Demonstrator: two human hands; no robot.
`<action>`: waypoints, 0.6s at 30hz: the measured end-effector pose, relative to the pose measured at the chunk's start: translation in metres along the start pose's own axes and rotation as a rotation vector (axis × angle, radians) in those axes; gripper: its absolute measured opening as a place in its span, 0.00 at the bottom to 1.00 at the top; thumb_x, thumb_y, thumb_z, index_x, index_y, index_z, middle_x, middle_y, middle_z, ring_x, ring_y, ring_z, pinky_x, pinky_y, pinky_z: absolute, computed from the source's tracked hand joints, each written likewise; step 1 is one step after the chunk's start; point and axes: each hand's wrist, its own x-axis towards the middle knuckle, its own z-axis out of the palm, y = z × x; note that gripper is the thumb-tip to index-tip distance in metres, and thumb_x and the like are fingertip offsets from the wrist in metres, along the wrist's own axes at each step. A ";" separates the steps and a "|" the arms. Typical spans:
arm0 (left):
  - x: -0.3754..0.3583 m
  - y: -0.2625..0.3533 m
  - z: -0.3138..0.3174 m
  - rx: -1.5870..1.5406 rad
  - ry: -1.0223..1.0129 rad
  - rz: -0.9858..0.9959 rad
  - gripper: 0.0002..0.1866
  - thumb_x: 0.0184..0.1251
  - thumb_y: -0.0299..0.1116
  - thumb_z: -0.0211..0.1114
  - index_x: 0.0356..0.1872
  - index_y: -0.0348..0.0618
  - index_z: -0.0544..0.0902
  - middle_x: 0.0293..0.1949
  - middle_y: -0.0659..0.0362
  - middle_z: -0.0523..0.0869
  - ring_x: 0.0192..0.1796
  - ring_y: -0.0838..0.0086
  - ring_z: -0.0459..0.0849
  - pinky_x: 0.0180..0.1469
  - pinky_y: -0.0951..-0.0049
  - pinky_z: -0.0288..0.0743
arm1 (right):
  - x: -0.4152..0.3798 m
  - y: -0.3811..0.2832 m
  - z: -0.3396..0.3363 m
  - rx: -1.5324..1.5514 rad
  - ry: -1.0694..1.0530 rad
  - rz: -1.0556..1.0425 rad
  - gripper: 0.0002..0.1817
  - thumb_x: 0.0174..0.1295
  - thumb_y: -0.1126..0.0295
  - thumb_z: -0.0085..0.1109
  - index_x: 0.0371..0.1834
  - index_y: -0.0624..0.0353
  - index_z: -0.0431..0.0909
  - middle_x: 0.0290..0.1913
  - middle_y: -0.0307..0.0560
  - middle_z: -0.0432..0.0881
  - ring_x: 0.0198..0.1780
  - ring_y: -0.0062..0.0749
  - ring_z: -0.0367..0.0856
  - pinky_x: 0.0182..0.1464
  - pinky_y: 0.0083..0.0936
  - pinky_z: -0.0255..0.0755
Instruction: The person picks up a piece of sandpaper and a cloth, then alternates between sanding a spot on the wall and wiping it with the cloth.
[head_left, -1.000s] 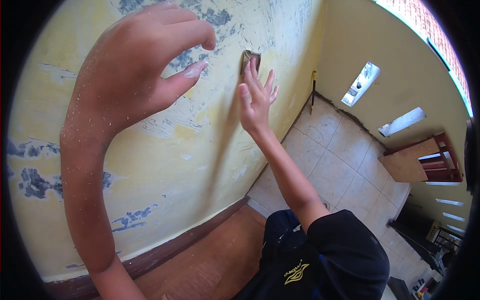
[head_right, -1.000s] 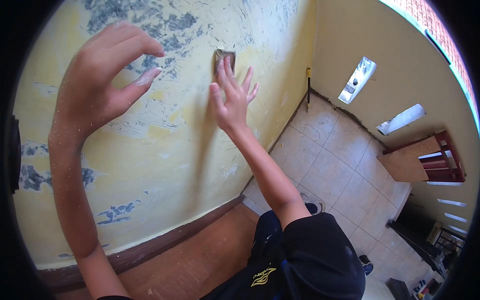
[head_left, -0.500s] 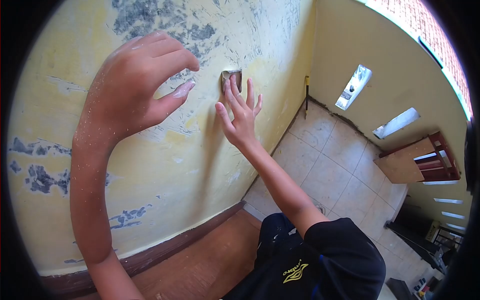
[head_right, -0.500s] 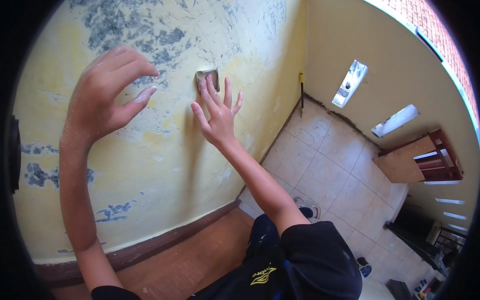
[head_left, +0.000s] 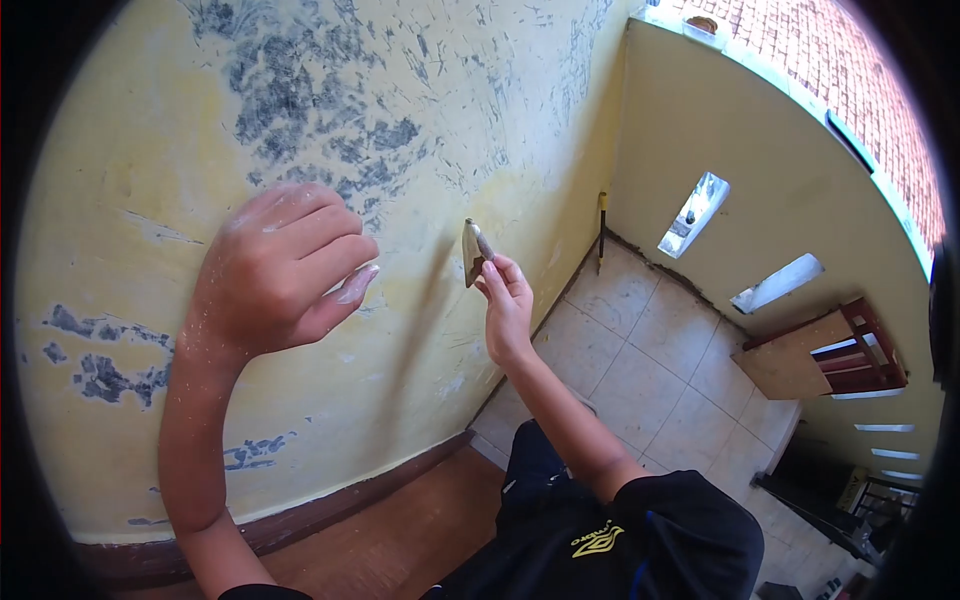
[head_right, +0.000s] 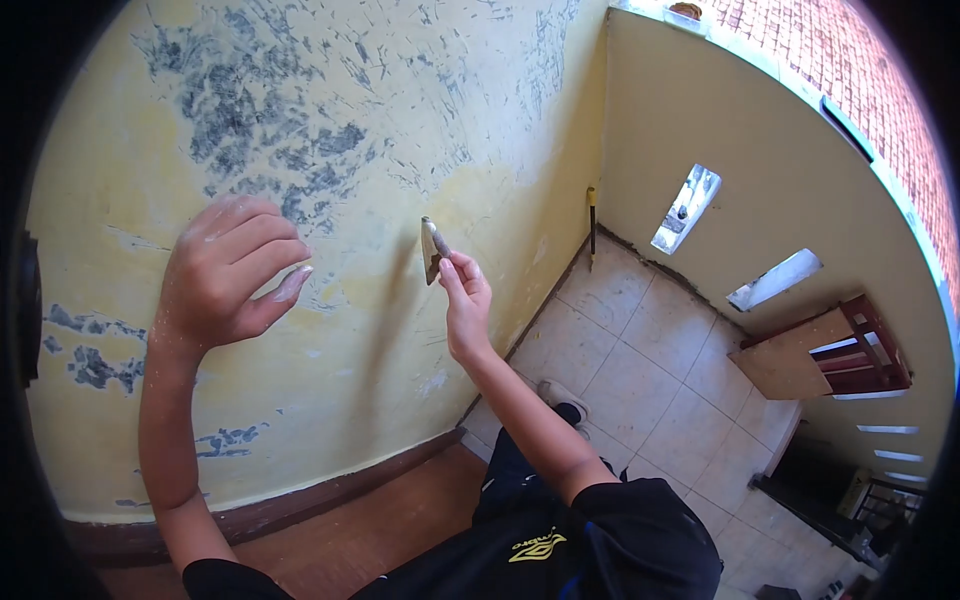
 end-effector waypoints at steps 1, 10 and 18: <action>0.001 0.005 -0.001 -0.018 0.016 0.017 0.09 0.53 0.26 0.77 0.35 0.43 0.87 0.37 0.58 0.87 0.45 0.59 0.88 0.49 0.59 0.83 | -0.003 -0.016 -0.015 0.089 0.021 0.223 0.09 0.78 0.69 0.63 0.58 0.52 0.81 0.53 0.35 0.88 0.56 0.25 0.83 0.60 0.31 0.73; 0.017 0.071 0.032 -0.482 0.004 -0.011 0.11 0.52 0.29 0.80 0.37 0.45 0.89 0.36 0.61 0.89 0.41 0.65 0.88 0.47 0.62 0.83 | 0.055 -0.099 -0.141 -0.055 -0.128 0.719 0.12 0.81 0.63 0.58 0.60 0.54 0.80 0.48 0.34 0.86 0.50 0.22 0.81 0.59 0.26 0.71; 0.069 0.148 0.303 -1.619 0.488 -1.083 0.12 0.78 0.30 0.69 0.54 0.33 0.87 0.52 0.56 0.90 0.53 0.70 0.88 0.58 0.67 0.80 | 0.085 -0.176 -0.154 0.115 -0.019 0.571 0.12 0.82 0.64 0.57 0.61 0.56 0.79 0.54 0.39 0.88 0.55 0.26 0.86 0.61 0.30 0.75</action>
